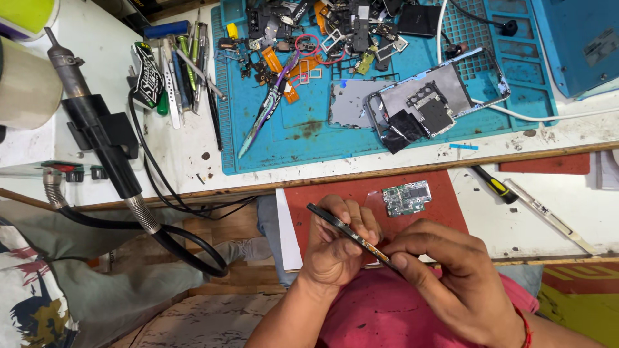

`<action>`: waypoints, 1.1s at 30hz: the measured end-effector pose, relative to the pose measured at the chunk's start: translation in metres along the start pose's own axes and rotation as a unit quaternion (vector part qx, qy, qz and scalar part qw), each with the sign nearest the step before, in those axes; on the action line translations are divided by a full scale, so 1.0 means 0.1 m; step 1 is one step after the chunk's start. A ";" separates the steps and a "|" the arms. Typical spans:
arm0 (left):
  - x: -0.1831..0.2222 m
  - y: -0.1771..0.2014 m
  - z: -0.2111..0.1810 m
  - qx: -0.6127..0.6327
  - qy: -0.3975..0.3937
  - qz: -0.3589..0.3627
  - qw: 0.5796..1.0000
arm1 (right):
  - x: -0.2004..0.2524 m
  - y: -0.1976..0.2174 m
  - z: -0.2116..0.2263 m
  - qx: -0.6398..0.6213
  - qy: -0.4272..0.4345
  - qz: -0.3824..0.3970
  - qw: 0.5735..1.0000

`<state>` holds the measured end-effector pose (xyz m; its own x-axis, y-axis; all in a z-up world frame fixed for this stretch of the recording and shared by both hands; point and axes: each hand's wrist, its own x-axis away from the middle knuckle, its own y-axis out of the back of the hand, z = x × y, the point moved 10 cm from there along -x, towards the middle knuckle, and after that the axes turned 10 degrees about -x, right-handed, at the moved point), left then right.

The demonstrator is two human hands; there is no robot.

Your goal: The person disassembles a mobile phone by hand, removing the screen, disconnecting internal cables, and then reassembling the components before powering the device on to check the display.

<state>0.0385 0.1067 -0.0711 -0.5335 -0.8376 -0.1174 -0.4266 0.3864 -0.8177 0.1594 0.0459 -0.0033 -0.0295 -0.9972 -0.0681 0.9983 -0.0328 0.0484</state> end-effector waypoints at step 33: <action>0.02 -0.02 0.08 -0.003 0.021 -0.014 1.000 | 0.04 0.09 -0.12 -0.030 0.026 -0.019 0.999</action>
<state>0.0441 0.1014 -0.0741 -0.5511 -0.8313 -0.0718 -0.4452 0.3657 -0.8173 0.1693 0.0428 -0.0145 -0.0661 -0.9906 -0.1196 0.9978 -0.0646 -0.0158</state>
